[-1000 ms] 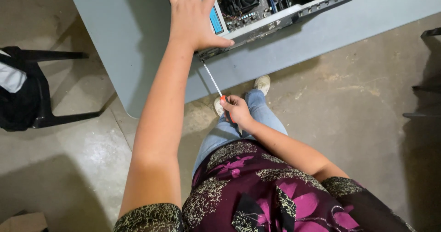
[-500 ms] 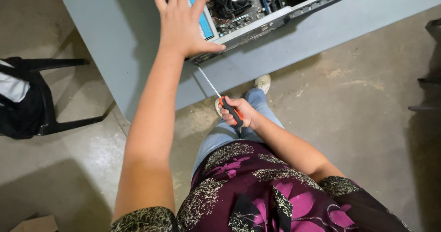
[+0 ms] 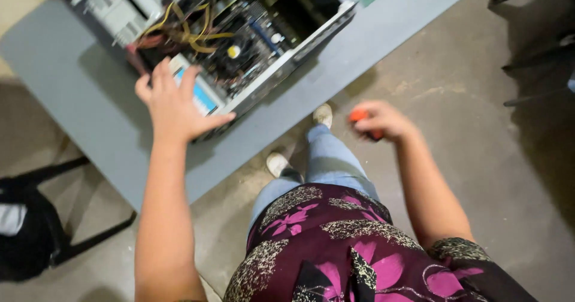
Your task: The person is using a screwdriver to remove screws from a computer case and then handling a hard drive inside the chassis.
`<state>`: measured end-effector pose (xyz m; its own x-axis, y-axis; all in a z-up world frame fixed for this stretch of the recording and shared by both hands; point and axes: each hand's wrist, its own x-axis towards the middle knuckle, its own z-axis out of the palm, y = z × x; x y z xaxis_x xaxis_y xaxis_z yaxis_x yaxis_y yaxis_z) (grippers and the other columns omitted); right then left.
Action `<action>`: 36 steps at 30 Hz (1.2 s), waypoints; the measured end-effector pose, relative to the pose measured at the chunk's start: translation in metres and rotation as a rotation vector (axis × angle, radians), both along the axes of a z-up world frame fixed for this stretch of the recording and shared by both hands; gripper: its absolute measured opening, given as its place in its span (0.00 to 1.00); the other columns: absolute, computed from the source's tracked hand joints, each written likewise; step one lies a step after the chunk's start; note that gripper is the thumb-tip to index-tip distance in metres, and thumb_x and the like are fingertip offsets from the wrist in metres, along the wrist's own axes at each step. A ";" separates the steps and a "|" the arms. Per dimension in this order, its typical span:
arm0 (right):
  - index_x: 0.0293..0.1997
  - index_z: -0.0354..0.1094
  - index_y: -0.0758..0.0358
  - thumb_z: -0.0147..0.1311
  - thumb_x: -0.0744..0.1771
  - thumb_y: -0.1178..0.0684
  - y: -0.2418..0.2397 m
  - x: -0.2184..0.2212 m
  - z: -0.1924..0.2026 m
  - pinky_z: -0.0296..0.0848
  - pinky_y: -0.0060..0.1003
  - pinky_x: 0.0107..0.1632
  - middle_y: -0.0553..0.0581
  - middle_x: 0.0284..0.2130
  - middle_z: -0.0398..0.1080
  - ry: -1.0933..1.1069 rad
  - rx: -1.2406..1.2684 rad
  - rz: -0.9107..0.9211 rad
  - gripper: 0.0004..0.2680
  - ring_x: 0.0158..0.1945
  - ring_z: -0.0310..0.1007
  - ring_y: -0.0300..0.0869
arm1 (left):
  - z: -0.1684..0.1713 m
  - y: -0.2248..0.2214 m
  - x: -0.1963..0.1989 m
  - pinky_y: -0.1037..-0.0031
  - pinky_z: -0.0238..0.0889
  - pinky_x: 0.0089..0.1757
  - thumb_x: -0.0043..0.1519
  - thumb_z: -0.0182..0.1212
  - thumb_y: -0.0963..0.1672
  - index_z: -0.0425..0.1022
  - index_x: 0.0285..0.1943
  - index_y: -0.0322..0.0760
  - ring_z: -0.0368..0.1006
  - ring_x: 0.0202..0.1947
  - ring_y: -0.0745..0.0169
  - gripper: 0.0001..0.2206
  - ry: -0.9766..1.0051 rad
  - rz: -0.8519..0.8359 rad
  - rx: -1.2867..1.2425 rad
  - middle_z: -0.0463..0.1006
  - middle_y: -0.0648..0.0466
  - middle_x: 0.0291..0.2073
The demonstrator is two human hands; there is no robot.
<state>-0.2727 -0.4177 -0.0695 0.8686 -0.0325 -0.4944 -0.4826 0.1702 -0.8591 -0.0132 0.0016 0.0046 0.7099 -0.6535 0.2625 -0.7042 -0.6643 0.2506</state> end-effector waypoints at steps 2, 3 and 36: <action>0.42 0.71 0.64 0.64 0.63 0.51 -0.043 0.015 0.034 0.68 0.36 0.21 0.61 0.18 0.70 -0.046 -0.137 -0.125 0.10 0.18 0.71 0.43 | -0.007 0.004 0.004 0.39 0.42 0.58 0.49 0.60 0.70 0.70 0.64 0.43 0.62 0.65 0.29 0.44 -0.003 0.006 0.010 0.65 0.26 0.63; 0.42 0.69 0.60 0.60 0.67 0.47 -0.065 0.021 0.050 0.62 0.31 0.19 0.61 0.17 0.68 -0.076 -0.265 -0.232 0.09 0.15 0.67 0.41 | -0.011 0.006 0.003 0.39 0.41 0.59 0.56 0.56 0.69 0.71 0.64 0.45 0.62 0.66 0.32 0.40 0.007 0.032 0.029 0.66 0.29 0.64; 0.27 0.71 0.49 0.46 0.67 0.54 -0.256 0.380 0.080 0.51 0.32 0.24 0.42 0.24 0.70 0.300 -1.872 1.301 0.09 0.22 0.63 0.42 | 0.019 -0.061 -0.001 0.60 0.43 0.62 0.72 0.49 0.59 0.81 0.62 0.35 0.75 0.57 0.53 0.28 0.014 0.552 0.131 0.82 0.49 0.58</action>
<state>0.1069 -0.6735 0.0107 0.7316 -0.1276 -0.6697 0.2618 -0.8544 0.4488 -0.0138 -0.0598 0.0238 0.9584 -0.2108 0.1924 -0.2408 -0.9592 0.1483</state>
